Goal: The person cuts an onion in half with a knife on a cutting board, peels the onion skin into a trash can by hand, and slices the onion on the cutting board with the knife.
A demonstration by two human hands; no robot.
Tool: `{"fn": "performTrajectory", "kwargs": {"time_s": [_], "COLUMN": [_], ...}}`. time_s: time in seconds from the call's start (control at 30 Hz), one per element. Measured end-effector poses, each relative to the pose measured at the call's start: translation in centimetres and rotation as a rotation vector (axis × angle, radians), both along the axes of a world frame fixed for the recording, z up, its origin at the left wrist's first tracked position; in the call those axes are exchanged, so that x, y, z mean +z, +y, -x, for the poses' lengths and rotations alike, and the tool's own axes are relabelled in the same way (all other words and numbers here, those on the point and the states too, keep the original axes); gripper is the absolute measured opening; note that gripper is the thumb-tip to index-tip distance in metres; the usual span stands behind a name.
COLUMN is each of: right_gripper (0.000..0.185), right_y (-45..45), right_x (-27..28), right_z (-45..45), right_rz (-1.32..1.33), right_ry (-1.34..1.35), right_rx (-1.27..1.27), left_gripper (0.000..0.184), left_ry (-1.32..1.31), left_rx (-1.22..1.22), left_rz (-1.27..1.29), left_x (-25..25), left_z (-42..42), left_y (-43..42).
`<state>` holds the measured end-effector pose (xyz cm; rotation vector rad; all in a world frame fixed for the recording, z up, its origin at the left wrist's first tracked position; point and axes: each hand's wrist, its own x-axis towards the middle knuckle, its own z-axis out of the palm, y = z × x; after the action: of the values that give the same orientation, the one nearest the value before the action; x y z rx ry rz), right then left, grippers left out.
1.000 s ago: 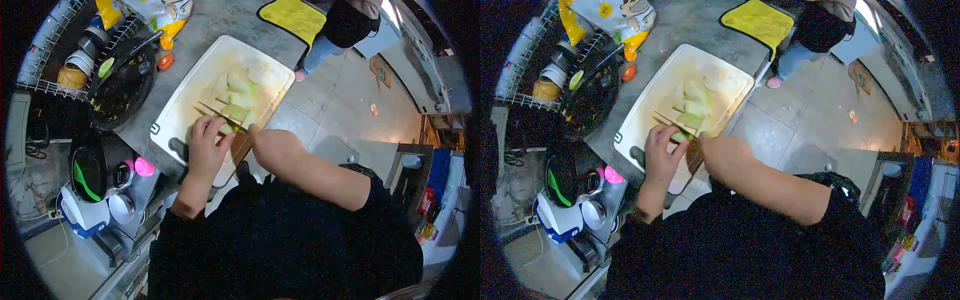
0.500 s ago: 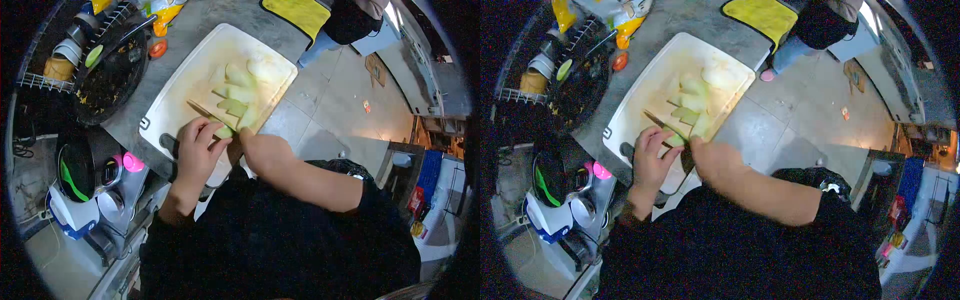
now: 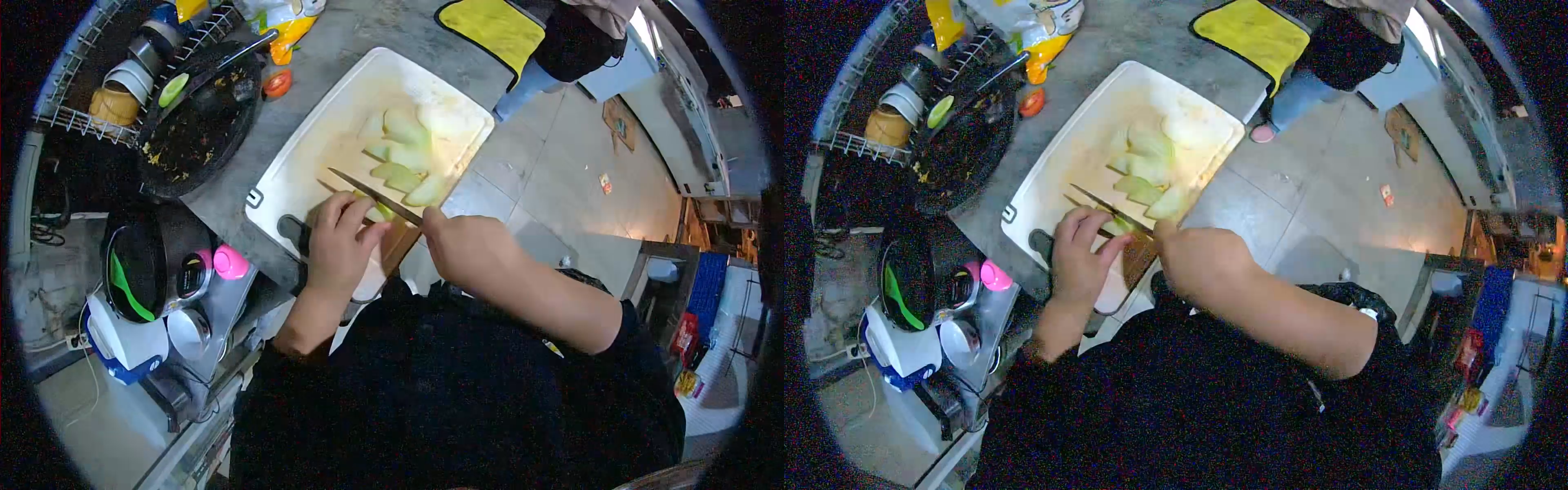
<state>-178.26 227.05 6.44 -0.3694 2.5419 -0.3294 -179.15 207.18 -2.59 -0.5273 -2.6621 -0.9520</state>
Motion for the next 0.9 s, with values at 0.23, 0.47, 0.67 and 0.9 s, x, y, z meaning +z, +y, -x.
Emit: {"fn": "performTrajectory", "kwargs": {"time_s": [0.23, 0.47, 0.67, 0.9], "right_gripper": [0.018, 0.019, 0.029, 0.041], "right_y": [-1.4, -2.3, -0.8, 0.6], "right_x": [-2.9, -3.5, -3.1, -5.7], "right_z": [-0.1, 0.7, 1.4, 1.5], "right_rz": [0.031, 0.067, 0.198, 0.511], "right_ry": [-0.004, -0.069, 0.09, 0.349], "right_rx": [-0.043, -0.103, -0.228, -0.092], "left_gripper": [0.037, 0.037, 0.036, 0.029], "left_ry": [-0.028, -0.035, 0.023, 0.061], "left_rx": [-0.01, -0.028, -0.017, -0.066], "left_rz": [-0.035, -0.043, 0.018, -0.289], "left_x": [0.2, 0.5, 1.0, 5.4], "left_z": [0.2, 0.1, -0.1, 1.1], "left_y": [0.1, 0.0, 0.0, -0.9]}}
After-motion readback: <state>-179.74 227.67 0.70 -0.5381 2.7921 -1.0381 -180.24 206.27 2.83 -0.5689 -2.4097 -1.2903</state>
